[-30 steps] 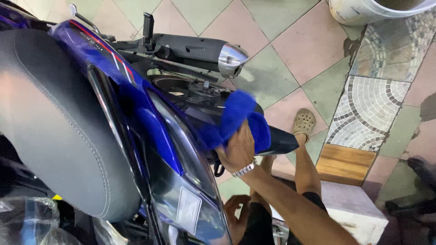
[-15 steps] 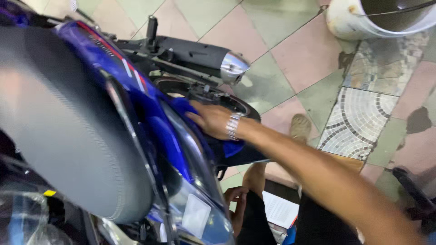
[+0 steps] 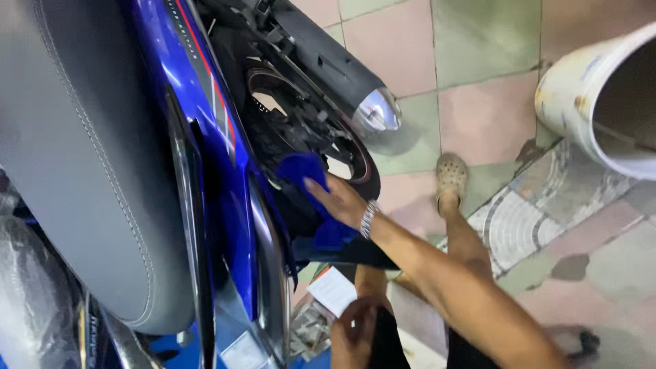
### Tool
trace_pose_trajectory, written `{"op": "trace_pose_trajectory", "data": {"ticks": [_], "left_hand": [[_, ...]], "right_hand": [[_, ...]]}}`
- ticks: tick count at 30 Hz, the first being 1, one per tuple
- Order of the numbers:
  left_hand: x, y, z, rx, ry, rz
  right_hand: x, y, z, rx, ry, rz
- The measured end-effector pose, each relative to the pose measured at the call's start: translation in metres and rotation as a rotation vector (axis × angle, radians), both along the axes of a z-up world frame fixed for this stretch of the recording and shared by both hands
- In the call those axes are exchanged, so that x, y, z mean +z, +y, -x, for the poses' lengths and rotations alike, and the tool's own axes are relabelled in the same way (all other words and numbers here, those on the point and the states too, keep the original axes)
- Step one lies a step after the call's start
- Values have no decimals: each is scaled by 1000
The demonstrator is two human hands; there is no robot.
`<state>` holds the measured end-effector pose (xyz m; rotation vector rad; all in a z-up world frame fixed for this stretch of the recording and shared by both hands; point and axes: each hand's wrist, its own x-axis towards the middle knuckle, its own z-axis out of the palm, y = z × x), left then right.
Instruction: The person wipes the front wheel rim, body panels, and seat of a motorcycle with a cloth, periodically rinsing and wringing the cloth in a bucket of water before cleaning the engine area and rear wheel.
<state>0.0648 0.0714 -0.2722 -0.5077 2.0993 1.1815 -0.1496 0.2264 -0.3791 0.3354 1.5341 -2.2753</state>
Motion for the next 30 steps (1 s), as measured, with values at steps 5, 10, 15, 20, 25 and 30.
{"op": "trace_pose_trajectory", "data": {"ticks": [5,10,15,20,25,30], "left_hand": [[-3,40,-22,-163,-136,93],[0,42,-34,-142,-220,104],[3,22,-47,-105,-186,58],[8,4,-75,-160,-144,86],[19,-10,-99,-89,-108,26],[6,-17,-107,-95,25,-16]], "right_hand": [[-46,-30,-94,-147,-87,-482],[-100,-60,-185,-452,14,-704],[-125,-17,-192,-164,-292,-564],[-42,32,-95,-335,-309,104],[15,-43,-69,-131,465,-928],[-4,-46,-119,169,600,-1102]]}}
